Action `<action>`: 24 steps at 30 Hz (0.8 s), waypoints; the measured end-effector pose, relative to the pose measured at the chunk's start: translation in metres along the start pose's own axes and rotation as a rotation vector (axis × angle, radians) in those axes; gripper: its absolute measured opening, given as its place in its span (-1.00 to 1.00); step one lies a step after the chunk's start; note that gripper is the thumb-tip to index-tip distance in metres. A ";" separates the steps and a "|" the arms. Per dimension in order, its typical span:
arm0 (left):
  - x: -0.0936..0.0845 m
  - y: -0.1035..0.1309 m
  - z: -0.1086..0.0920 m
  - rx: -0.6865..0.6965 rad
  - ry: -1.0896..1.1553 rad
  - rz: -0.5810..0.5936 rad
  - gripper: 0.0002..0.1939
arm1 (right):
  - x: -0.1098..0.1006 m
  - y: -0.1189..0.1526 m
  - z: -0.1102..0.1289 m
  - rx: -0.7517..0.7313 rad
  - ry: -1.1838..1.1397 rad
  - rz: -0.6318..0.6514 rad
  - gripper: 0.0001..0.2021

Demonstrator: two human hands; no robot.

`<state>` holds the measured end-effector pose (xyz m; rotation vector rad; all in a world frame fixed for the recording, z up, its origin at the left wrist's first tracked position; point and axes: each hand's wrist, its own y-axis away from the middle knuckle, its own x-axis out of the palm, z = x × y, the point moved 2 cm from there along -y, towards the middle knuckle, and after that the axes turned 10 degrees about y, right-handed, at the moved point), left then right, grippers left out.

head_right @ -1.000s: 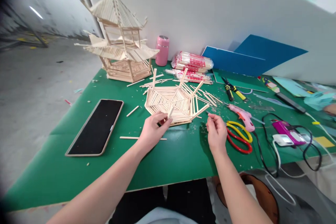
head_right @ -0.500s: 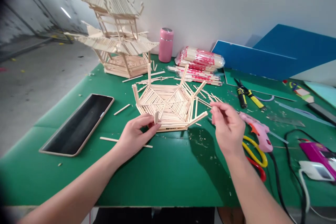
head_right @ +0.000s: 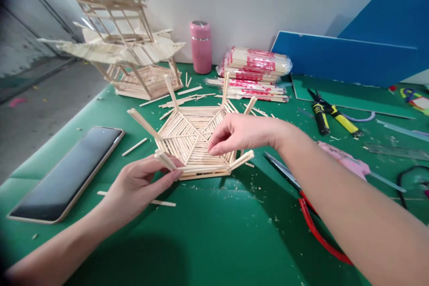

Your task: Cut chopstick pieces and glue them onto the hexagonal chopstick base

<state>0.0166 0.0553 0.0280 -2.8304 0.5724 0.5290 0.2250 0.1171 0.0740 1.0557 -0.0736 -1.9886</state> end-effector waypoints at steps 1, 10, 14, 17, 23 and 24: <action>-0.001 -0.001 0.000 -0.007 -0.006 0.011 -0.87 | 0.000 -0.003 0.001 -0.022 0.017 0.034 -0.74; -0.003 -0.002 0.004 0.017 -0.046 -0.029 -0.90 | 0.007 -0.017 0.013 -0.102 0.111 0.149 -0.79; -0.002 -0.002 0.004 0.017 -0.032 -0.039 -0.91 | 0.009 -0.020 0.014 -0.090 0.143 0.190 -0.79; -0.002 -0.001 0.005 0.017 -0.028 -0.049 -0.92 | 0.010 -0.021 0.015 -0.063 0.138 0.205 -0.81; -0.003 0.001 0.007 -0.004 -0.056 -0.045 -0.93 | 0.011 -0.022 0.015 -0.020 0.127 0.198 -0.86; -0.003 0.001 0.008 -0.005 -0.059 -0.045 -0.93 | 0.011 -0.021 0.016 -0.012 0.131 0.193 -0.87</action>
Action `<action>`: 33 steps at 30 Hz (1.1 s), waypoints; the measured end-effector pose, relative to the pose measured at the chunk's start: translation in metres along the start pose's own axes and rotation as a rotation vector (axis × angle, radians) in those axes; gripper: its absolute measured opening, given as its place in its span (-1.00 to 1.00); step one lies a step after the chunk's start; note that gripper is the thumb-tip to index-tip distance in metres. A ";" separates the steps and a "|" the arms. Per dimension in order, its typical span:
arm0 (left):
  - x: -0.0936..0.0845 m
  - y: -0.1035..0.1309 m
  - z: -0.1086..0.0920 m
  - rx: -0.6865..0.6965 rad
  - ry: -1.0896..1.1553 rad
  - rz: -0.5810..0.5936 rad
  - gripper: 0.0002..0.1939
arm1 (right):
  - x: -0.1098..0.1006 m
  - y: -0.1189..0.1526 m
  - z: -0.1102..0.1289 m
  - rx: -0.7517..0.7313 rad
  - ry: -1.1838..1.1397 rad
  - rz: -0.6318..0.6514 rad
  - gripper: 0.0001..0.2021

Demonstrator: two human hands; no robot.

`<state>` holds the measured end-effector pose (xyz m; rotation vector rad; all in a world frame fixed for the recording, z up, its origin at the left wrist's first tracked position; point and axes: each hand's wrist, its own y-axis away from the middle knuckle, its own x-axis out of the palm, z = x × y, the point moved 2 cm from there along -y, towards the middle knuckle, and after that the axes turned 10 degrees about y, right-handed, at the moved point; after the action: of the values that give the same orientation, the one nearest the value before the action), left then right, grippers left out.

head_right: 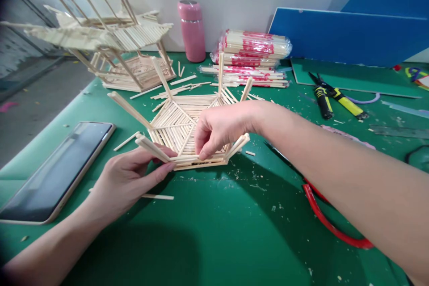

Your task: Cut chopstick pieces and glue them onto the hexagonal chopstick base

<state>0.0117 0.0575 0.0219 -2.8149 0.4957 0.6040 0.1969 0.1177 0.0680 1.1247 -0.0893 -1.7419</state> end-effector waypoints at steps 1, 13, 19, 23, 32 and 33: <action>0.000 0.000 0.000 -0.002 -0.001 0.001 -0.93 | 0.000 0.000 0.000 0.006 0.004 -0.005 -0.87; 0.001 -0.001 0.003 -0.020 0.034 0.027 -0.92 | 0.001 0.000 0.000 -0.001 -0.028 0.036 -0.84; 0.002 -0.002 0.003 -0.012 0.022 0.020 -0.90 | 0.002 -0.003 -0.005 -0.008 -0.115 0.065 -0.82; 0.002 -0.003 0.003 0.001 0.005 0.016 -0.88 | 0.002 -0.003 -0.003 0.009 -0.126 0.053 -0.83; 0.002 -0.003 0.000 -0.007 0.037 0.028 -0.85 | 0.004 -0.002 -0.002 0.003 -0.146 0.049 -0.83; 0.002 -0.003 0.000 -0.010 0.043 0.028 -0.85 | 0.004 -0.002 -0.002 0.008 -0.150 0.052 -0.82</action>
<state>0.0142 0.0592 0.0217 -2.8400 0.5418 0.5536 0.1968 0.1165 0.0632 0.9876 -0.2158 -1.7784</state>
